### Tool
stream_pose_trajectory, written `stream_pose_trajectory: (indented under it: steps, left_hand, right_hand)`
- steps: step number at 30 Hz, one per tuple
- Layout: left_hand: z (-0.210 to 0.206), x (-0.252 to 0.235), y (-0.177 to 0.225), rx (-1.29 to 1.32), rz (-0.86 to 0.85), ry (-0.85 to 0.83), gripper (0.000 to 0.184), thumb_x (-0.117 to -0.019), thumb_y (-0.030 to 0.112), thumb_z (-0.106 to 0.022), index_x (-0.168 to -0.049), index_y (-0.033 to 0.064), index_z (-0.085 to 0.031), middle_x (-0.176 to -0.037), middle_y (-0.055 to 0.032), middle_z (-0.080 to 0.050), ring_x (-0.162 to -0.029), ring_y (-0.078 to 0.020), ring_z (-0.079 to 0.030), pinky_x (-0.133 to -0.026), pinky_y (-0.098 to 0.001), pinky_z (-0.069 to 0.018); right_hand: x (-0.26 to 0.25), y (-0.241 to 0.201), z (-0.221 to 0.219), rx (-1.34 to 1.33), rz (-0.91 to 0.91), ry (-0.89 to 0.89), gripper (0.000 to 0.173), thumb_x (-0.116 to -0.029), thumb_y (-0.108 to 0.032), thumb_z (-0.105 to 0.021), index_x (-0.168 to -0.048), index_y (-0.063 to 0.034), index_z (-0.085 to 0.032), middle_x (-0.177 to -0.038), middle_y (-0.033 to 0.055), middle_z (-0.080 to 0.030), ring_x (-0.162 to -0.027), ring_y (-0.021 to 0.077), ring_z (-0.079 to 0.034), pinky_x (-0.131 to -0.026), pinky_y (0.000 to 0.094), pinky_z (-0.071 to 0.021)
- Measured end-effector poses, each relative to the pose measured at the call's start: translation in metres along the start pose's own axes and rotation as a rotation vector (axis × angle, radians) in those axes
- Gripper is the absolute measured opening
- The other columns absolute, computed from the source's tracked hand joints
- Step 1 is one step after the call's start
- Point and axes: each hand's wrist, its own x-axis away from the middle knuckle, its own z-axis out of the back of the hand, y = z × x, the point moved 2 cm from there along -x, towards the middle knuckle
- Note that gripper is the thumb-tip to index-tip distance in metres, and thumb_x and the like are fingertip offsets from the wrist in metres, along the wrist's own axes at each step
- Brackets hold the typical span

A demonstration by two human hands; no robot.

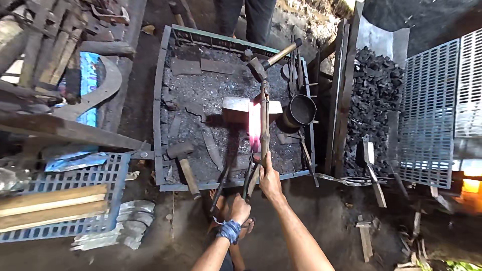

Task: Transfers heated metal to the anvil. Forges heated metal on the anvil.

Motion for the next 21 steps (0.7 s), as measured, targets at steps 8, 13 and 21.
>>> stream_pose_trajectory:
  steps: [8, 13, 21]
  left_hand:
    - [-0.004, 0.003, -0.002, -0.122, -0.033, 0.015, 0.049, -0.0948, 0.013, -0.065, -0.139, -0.0059, -0.053, -0.132, -0.0250, -0.063, -0.123, -0.0359, -0.063, -0.105, -0.0502, -0.0509]
    - [-0.003, 0.009, -0.004, -0.074, -0.056, 0.031, 0.055, -0.0953, 0.015, -0.068, -0.142, -0.0078, -0.050, -0.139, -0.0273, -0.059, -0.131, -0.0369, -0.058, -0.111, -0.0488, -0.0457]
    - [0.002, 0.011, -0.003, -0.001, -0.080, 0.077, 0.049, -0.0981, 0.028, -0.067, -0.137, -0.0013, -0.058, -0.127, -0.0240, -0.067, -0.120, -0.0362, -0.065, -0.104, -0.0532, -0.0503]
  right_hand:
    - [0.004, -0.019, 0.014, 0.124, -0.037, -0.042, 0.068, -0.1084, -0.030, -0.042, -0.167, -0.0300, -0.008, -0.104, 0.0132, -0.075, -0.096, 0.0311, -0.074, -0.086, 0.0518, -0.0586]
    - [0.007, -0.026, 0.019, 0.178, -0.045, -0.066, 0.071, -0.1081, -0.031, -0.042, -0.167, -0.0320, -0.003, -0.106, 0.0139, -0.074, -0.098, 0.0324, -0.073, -0.085, 0.0535, -0.0587]
    - [0.009, -0.037, 0.030, 0.181, -0.052, -0.088, 0.071, -0.1077, -0.029, -0.042, -0.167, -0.0326, -0.003, -0.110, 0.0137, -0.074, -0.101, 0.0328, -0.073, -0.087, 0.0545, -0.0584]
